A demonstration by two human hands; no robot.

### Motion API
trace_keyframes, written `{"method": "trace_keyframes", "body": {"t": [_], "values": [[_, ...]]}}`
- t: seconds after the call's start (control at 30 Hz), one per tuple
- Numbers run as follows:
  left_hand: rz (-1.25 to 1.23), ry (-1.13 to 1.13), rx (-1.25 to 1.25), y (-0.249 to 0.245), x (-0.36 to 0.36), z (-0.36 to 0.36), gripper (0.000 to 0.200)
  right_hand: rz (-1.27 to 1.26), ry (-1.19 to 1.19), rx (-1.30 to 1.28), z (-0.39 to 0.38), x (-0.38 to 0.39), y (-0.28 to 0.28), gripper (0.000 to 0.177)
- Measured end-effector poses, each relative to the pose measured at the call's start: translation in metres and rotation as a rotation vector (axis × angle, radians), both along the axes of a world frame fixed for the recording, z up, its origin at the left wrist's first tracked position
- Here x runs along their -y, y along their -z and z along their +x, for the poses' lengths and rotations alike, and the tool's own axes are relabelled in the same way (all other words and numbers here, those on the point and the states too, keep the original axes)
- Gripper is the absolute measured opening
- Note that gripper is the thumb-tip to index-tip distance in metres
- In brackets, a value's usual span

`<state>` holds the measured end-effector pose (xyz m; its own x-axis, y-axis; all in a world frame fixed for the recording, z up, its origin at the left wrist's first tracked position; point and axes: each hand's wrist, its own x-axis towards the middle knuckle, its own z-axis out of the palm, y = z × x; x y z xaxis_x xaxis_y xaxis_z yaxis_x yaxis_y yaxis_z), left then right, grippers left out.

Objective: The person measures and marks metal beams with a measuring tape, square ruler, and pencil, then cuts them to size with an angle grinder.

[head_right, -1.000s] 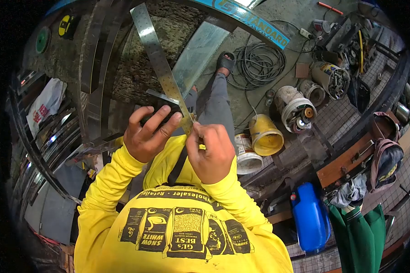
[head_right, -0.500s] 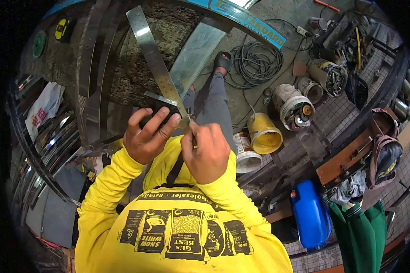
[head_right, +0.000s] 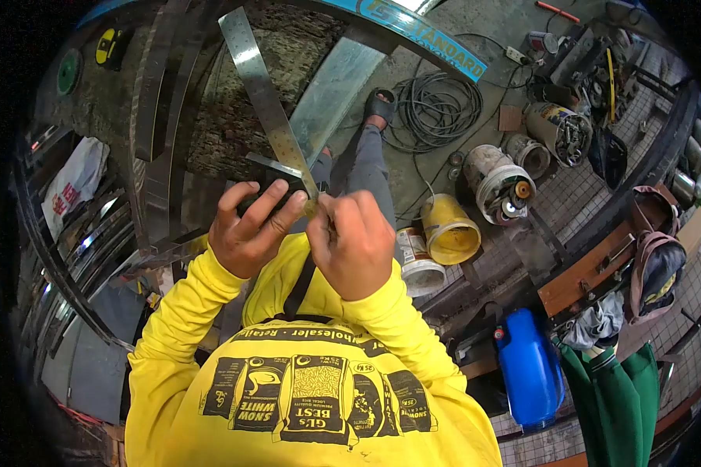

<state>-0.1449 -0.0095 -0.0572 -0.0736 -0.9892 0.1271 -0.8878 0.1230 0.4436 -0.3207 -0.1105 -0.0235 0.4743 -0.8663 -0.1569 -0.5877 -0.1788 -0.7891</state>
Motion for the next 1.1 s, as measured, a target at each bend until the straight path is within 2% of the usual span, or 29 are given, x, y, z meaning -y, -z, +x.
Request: {"method": "trace_keyframes", "body": {"t": [0.27,0.47,0.97,1.1], "values": [[0.003,0.01,0.017,-0.002,0.001,0.002,0.05,0.061,-0.006,-0.032,-0.011,-0.009,-0.003,0.021],[-0.003,0.002,0.017,-0.002,0.001,0.0,0.048,-0.041,-0.046,-0.046,0.007,0.009,0.0,0.019],[0.006,0.01,0.013,-0.004,0.002,0.001,0.05,-0.059,-0.057,-0.01,-0.002,0.003,0.002,0.018],[-0.01,0.008,-0.009,-0.003,0.001,0.001,0.051,0.06,-0.095,-0.094,-0.031,-0.015,-0.006,0.018]]}}
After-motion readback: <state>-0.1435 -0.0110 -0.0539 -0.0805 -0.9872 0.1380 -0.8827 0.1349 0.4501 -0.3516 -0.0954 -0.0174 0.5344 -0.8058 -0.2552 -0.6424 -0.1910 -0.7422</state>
